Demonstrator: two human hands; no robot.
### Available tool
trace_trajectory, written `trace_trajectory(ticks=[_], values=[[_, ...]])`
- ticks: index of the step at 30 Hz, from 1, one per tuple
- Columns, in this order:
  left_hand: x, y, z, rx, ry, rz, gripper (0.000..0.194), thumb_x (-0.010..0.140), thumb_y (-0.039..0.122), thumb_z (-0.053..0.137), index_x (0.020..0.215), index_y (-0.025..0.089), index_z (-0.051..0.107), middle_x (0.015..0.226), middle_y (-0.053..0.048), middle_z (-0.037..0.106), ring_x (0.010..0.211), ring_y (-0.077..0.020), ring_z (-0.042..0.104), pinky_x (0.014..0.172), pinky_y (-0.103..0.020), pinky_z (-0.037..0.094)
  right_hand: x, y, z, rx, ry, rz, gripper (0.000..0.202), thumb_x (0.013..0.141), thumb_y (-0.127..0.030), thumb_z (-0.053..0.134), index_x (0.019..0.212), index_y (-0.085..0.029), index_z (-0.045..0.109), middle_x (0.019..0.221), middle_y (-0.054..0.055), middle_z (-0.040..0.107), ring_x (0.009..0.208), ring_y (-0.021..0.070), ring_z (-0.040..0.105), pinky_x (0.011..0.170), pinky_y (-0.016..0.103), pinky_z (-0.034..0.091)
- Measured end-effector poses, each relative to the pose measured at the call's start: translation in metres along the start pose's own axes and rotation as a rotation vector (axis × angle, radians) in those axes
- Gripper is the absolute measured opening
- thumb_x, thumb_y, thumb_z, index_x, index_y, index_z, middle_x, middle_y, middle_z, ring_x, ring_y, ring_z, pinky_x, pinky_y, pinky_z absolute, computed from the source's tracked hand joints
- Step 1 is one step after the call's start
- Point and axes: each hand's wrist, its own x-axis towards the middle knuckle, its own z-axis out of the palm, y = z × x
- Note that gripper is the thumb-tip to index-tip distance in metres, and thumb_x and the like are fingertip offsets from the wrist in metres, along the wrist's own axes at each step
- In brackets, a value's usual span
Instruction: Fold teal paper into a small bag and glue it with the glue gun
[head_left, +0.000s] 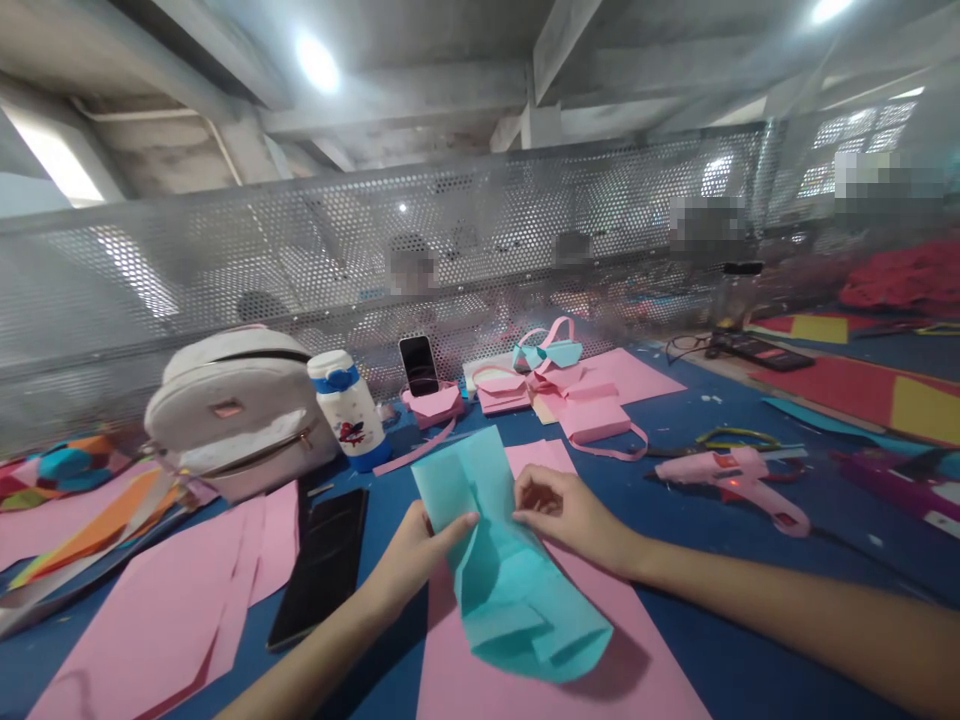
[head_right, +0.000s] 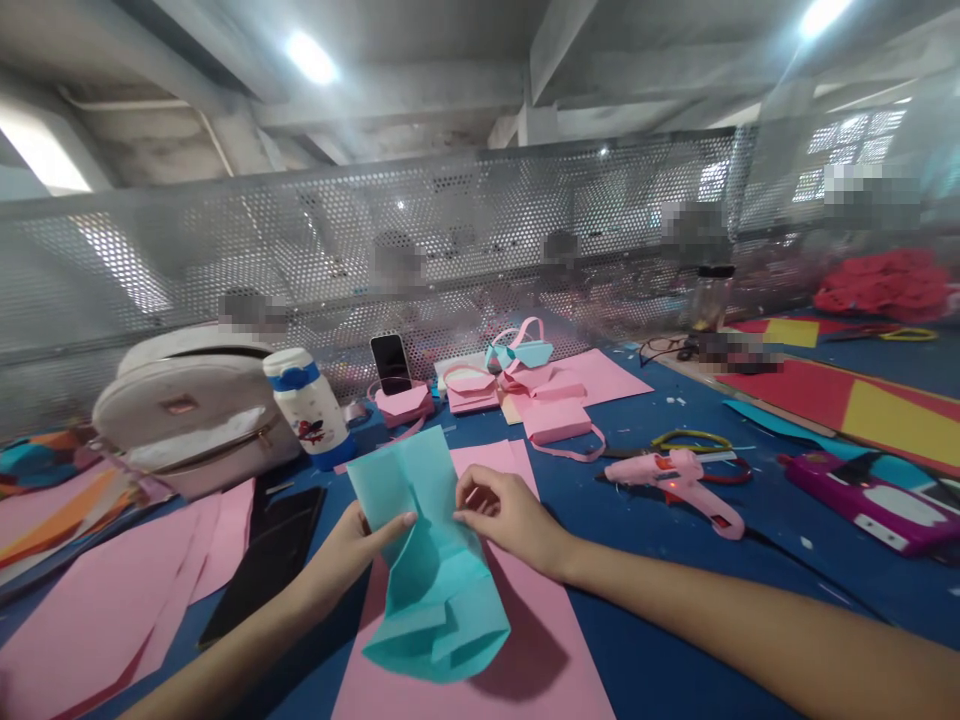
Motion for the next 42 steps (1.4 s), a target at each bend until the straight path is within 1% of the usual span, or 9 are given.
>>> trace_trajectory(ticks=[6, 16, 20, 24, 28, 30, 33, 35, 42], values=[[-0.002, -0.002, 0.005, 0.015, 0.067, 0.019, 0.055, 0.067, 0.058, 0.079, 0.098, 0.012, 0.076, 0.098, -0.011, 0.079, 0.099, -0.0356, 0.071, 0.087, -0.041, 0.056, -0.002, -0.004, -0.001, -0.082, -0.035, -0.090, 0.005, 0.084, -0.018, 0.070, 0.084, -0.021, 0.074, 0.093, 0.003, 0.061, 0.087, 0.0177, 0.061, 0.078, 0.030, 0.049], [-0.009, 0.000, 0.015, 0.055, 0.148, 0.038, 0.048, 0.076, 0.056, 0.068, 0.092, 0.012, 0.076, 0.091, -0.011, 0.079, 0.089, -0.0319, 0.072, 0.077, -0.037, 0.058, 0.000, 0.000, 0.000, -0.096, -0.115, -0.089, 0.016, 0.080, -0.034, 0.076, 0.084, -0.019, 0.072, 0.100, 0.001, 0.052, 0.063, 0.0081, 0.053, 0.059, 0.023, 0.047], [-0.011, 0.003, 0.016, 0.102, 0.148, 0.044, 0.040, 0.075, 0.049, 0.070, 0.088, 0.011, 0.076, 0.087, -0.010, 0.079, 0.084, -0.0301, 0.071, 0.074, -0.035, 0.057, -0.001, -0.014, -0.001, -0.158, -0.179, -0.065, 0.027, 0.072, -0.035, 0.083, 0.087, -0.019, 0.067, 0.101, 0.000, 0.052, 0.065, 0.0085, 0.052, 0.063, 0.024, 0.046], [-0.012, 0.005, 0.017, 0.158, 0.159, 0.045, 0.037, 0.075, 0.047, 0.069, 0.079, 0.011, 0.075, 0.079, -0.010, 0.076, 0.076, -0.0292, 0.069, 0.069, -0.035, 0.056, -0.006, -0.024, 0.002, -0.277, -0.151, 0.002, 0.041, 0.065, -0.019, 0.083, 0.093, -0.021, 0.053, 0.093, -0.001, 0.055, 0.084, 0.0167, 0.058, 0.072, 0.027, 0.046], [-0.016, 0.009, 0.019, 0.192, 0.147, 0.048, 0.037, 0.076, 0.048, 0.067, 0.070, 0.012, 0.071, 0.072, -0.009, 0.072, 0.077, -0.0292, 0.068, 0.070, -0.034, 0.055, -0.007, -0.022, 0.006, -0.091, -0.075, 0.097, 0.064, 0.067, -0.012, 0.074, 0.118, -0.026, 0.037, 0.100, 0.000, 0.058, 0.080, 0.0149, 0.061, 0.065, 0.025, 0.047], [-0.018, 0.011, 0.020, 0.202, 0.131, 0.048, 0.037, 0.076, 0.048, 0.066, 0.070, 0.012, 0.070, 0.072, -0.008, 0.071, 0.078, -0.0291, 0.068, 0.070, -0.033, 0.055, -0.005, -0.018, 0.006, 0.013, -0.094, 0.133, 0.070, 0.067, -0.013, 0.073, 0.126, -0.025, 0.038, 0.096, -0.001, 0.060, 0.078, 0.0145, 0.060, 0.063, 0.024, 0.047], [-0.020, 0.015, 0.021, 0.220, 0.098, 0.040, 0.038, 0.075, 0.049, 0.066, 0.068, 0.012, 0.069, 0.069, -0.008, 0.070, 0.074, -0.0278, 0.067, 0.067, -0.032, 0.054, 0.000, -0.014, 0.003, 0.092, -0.187, 0.201, 0.040, 0.064, -0.020, 0.077, 0.101, -0.017, 0.062, 0.081, 0.000, 0.065, 0.071, 0.0142, 0.058, 0.061, 0.023, 0.045], [-0.021, 0.017, 0.021, 0.237, 0.088, 0.028, 0.038, 0.074, 0.049, 0.066, 0.065, 0.012, 0.068, 0.068, -0.008, 0.069, 0.070, -0.0259, 0.066, 0.065, -0.032, 0.053, 0.003, -0.011, 0.001, 0.108, -0.227, 0.234, 0.025, 0.062, -0.025, 0.080, 0.080, -0.015, 0.066, 0.073, 0.000, 0.065, 0.066, 0.0140, 0.057, 0.058, 0.023, 0.044], [-0.015, 0.023, 0.021, 0.274, 0.088, -0.065, 0.029, 0.065, 0.041, 0.069, 0.066, 0.011, 0.070, 0.060, -0.005, 0.068, 0.056, -0.0210, 0.061, 0.052, -0.028, 0.048, 0.007, -0.007, -0.001, 0.167, -0.266, 0.294, 0.027, 0.058, -0.035, 0.080, 0.062, -0.014, 0.064, 0.062, 0.000, 0.064, 0.059, 0.0142, 0.056, 0.056, 0.024, 0.043]])
